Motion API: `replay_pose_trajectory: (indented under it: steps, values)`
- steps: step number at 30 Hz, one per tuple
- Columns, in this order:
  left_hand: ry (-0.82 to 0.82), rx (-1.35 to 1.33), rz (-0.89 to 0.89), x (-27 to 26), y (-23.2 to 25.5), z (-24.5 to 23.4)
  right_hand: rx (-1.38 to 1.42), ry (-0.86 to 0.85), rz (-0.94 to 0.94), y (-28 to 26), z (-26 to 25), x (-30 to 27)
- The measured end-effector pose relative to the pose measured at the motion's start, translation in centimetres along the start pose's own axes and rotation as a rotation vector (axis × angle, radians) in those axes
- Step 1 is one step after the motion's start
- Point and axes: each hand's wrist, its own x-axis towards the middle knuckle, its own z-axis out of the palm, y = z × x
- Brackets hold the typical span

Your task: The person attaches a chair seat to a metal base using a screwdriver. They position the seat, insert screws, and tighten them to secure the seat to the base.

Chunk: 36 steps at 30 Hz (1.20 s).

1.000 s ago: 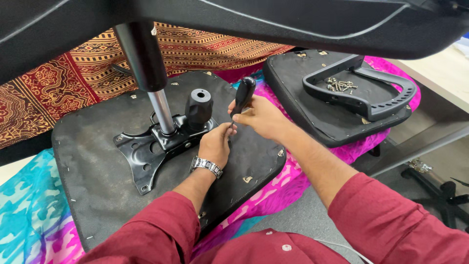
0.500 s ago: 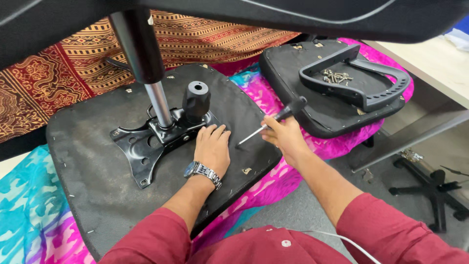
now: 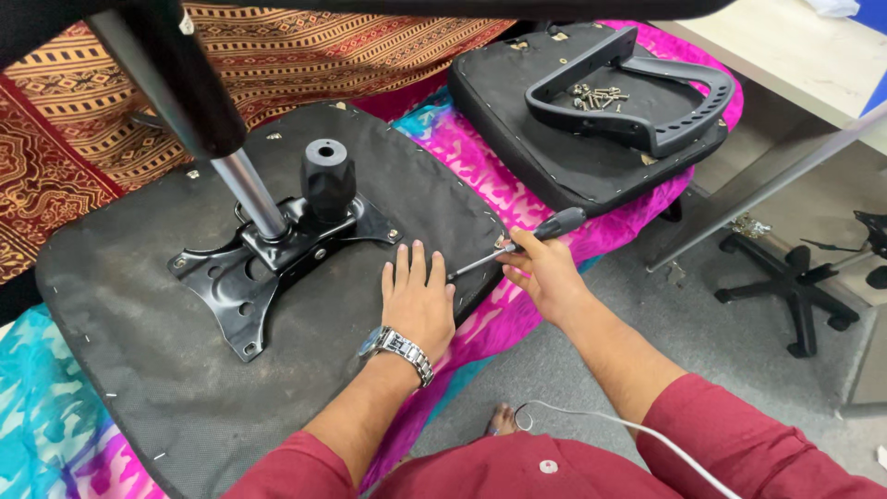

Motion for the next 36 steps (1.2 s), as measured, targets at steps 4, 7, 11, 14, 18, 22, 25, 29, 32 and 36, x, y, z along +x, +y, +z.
replay_pose_trajectory:
  steps: [4, 7, 11, 14, 18, 22, 25, 29, 32, 36]
  values:
    - [-0.044, -0.07, 0.054, 1.6, 1.1, -0.1, -0.062, -0.003, 0.01, -0.5, -1.1, 1.2]
    - [0.0, -0.187, 0.151, 3.6, 3.5, 1.0, -0.09, -0.038, 0.025, -1.4, -2.7, 3.0]
    - [0.156, -0.393, 0.205, 6.5, 8.9, 3.5, -0.209, -0.12, -0.043, -3.4, -6.3, 5.8]
    - [0.18, -0.48, 0.165, 8.8, 13.5, 4.7, -0.248, -0.237, -0.115, -6.0, -9.5, 7.6]
    - [0.151, -0.595, 0.043, 10.9, 19.2, 6.7, -0.334, -0.363, -0.105, -9.3, -14.5, 9.0]
    - [0.08, -0.638, -0.017, 12.6, 23.0, 7.7, -0.338, -0.458, -0.113, -12.0, -18.7, 9.7]
    - [0.033, -0.639, -0.037, 14.7, 24.9, 8.4, -0.373, -0.45, -0.061, -14.2, -21.2, 10.3]
    - [0.022, -0.68, -0.065, 18.8, 26.2, 9.6, -0.445, -0.402, -0.071, -16.8, -23.1, 12.3]
    - [0.079, -0.685, 0.011, 22.2, 26.7, 10.9, -0.404, -0.399, -0.07, -18.6, -24.1, 14.6]
    - [0.136, -0.645, 0.091, 27.0, 26.5, 13.0, -0.378, -0.38, -0.036, -21.0, -24.9, 18.7]
